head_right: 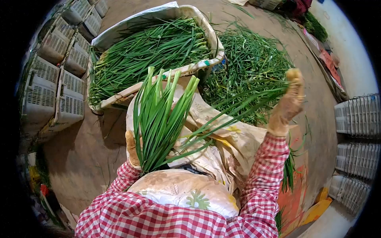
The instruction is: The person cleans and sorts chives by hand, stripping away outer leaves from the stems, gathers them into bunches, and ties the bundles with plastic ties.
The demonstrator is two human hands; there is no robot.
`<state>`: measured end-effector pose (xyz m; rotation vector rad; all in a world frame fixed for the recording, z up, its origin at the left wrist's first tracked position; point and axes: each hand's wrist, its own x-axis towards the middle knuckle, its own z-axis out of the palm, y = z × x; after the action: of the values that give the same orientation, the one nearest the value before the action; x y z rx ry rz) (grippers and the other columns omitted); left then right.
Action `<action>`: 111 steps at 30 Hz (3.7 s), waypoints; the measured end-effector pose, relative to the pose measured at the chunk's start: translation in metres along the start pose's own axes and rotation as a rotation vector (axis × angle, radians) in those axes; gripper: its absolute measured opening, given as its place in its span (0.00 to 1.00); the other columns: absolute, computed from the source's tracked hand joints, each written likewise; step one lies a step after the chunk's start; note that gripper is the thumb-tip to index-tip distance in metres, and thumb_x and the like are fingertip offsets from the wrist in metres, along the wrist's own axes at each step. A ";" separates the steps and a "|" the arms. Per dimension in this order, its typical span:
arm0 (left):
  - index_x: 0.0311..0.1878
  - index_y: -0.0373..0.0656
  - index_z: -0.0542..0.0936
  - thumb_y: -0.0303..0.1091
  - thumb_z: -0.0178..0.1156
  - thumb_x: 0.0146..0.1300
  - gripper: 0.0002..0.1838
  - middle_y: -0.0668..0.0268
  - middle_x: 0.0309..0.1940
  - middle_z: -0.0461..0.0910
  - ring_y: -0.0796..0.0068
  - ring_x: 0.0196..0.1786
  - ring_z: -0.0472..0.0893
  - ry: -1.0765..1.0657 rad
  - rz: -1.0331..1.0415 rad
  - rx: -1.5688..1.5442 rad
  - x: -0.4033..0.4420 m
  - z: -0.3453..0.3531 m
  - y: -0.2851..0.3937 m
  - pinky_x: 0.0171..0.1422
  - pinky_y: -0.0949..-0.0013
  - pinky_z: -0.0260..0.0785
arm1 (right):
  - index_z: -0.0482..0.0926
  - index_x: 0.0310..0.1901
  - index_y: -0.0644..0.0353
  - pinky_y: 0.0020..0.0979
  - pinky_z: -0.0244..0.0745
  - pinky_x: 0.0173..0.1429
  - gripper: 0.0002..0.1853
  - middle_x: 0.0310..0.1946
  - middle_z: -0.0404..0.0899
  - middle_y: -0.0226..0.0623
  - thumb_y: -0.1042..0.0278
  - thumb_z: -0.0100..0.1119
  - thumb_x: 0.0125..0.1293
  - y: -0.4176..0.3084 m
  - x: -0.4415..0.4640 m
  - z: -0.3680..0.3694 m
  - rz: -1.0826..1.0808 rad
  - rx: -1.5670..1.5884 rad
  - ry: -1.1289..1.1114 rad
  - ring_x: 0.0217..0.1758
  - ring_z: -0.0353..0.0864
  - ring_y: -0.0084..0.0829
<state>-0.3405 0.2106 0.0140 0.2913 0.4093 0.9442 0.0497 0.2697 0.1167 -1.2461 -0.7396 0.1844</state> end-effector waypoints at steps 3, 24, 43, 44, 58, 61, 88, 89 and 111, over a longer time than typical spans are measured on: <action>0.68 0.42 0.60 0.68 0.55 0.55 0.46 0.54 0.62 0.68 0.61 0.59 0.74 -0.063 -0.065 0.031 0.001 0.014 0.002 0.61 0.56 0.70 | 0.78 0.50 0.56 0.18 0.74 0.31 0.15 0.35 0.81 0.26 0.58 0.47 0.72 -0.015 -0.002 0.005 -0.180 -0.112 -0.069 0.30 0.76 0.16; 0.70 0.41 0.57 0.69 0.63 0.45 0.56 0.59 0.64 0.65 0.65 0.64 0.68 -0.090 -0.175 0.208 -0.019 0.003 -0.013 0.69 0.61 0.61 | 0.82 0.43 0.56 0.32 0.76 0.38 0.11 0.28 0.82 0.40 0.62 0.61 0.62 -0.030 -0.052 0.024 0.444 -0.403 -1.399 0.30 0.81 0.35; 0.68 0.39 0.57 0.40 0.61 0.62 0.35 0.56 0.57 0.72 0.63 0.55 0.76 -0.213 -0.384 0.361 -0.005 0.053 -0.008 0.62 0.62 0.67 | 0.83 0.45 0.59 0.26 0.71 0.46 0.20 0.35 0.84 0.32 0.55 0.69 0.54 -0.046 -0.012 0.086 0.619 -0.252 -1.724 0.39 0.77 0.23; 0.68 0.40 0.56 0.40 0.60 0.63 0.35 0.56 0.57 0.72 0.63 0.55 0.77 -0.190 -0.386 0.330 -0.005 0.054 -0.008 0.62 0.61 0.67 | 0.84 0.43 0.60 0.25 0.71 0.44 0.19 0.34 0.84 0.30 0.57 0.70 0.53 -0.049 -0.015 0.087 0.683 -0.231 -1.730 0.37 0.77 0.21; 0.67 0.39 0.61 0.50 0.62 0.59 0.38 0.60 0.59 0.70 0.69 0.59 0.72 -0.073 -0.420 0.388 -0.006 0.038 -0.010 0.65 0.66 0.63 | 0.75 0.28 0.60 0.29 0.72 0.30 0.05 0.21 0.74 0.33 0.69 0.60 0.56 -0.029 -0.036 0.077 -0.374 -0.482 -1.000 0.24 0.74 0.26; 0.65 0.37 0.63 0.45 0.63 0.58 0.36 0.60 0.59 0.71 0.69 0.59 0.72 -0.082 -0.302 0.310 -0.010 0.023 -0.009 0.65 0.66 0.64 | 0.74 0.34 0.60 0.34 0.78 0.32 0.05 0.22 0.74 0.37 0.69 0.51 0.63 -0.019 0.021 0.070 -0.895 -1.016 -0.604 0.19 0.75 0.35; 0.69 0.45 0.58 0.30 0.61 0.58 0.36 0.51 0.67 0.59 0.49 0.61 0.69 -0.514 0.432 1.818 0.096 0.109 -0.045 0.62 0.60 0.64 | 0.78 0.50 0.62 0.23 0.77 0.42 0.20 0.38 0.83 0.34 0.62 0.67 0.57 -0.053 -0.013 0.033 0.557 0.181 -0.807 0.40 0.81 0.23; 0.70 0.46 0.58 0.41 0.64 0.56 0.39 0.49 0.68 0.55 0.47 0.60 0.69 -0.534 0.374 1.925 0.106 0.116 -0.045 0.60 0.57 0.64 | 0.79 0.49 0.62 0.23 0.78 0.42 0.19 0.38 0.82 0.35 0.63 0.67 0.57 -0.062 0.000 0.032 0.470 0.144 -0.767 0.39 0.81 0.24; 0.45 0.45 0.76 0.32 0.57 0.61 0.09 0.60 0.48 0.76 0.58 0.44 0.78 -0.547 0.605 1.796 0.060 0.065 -0.026 0.44 0.61 0.71 | 0.81 0.30 0.58 0.24 0.66 0.29 0.09 0.22 0.77 0.23 0.61 0.64 0.57 -0.087 0.206 -0.022 -0.593 -0.050 -0.131 0.23 0.69 0.16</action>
<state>-0.2604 0.2417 0.0478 2.3463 0.5706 0.7652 0.1961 0.3280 0.2769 -1.0183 -1.1997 -0.2429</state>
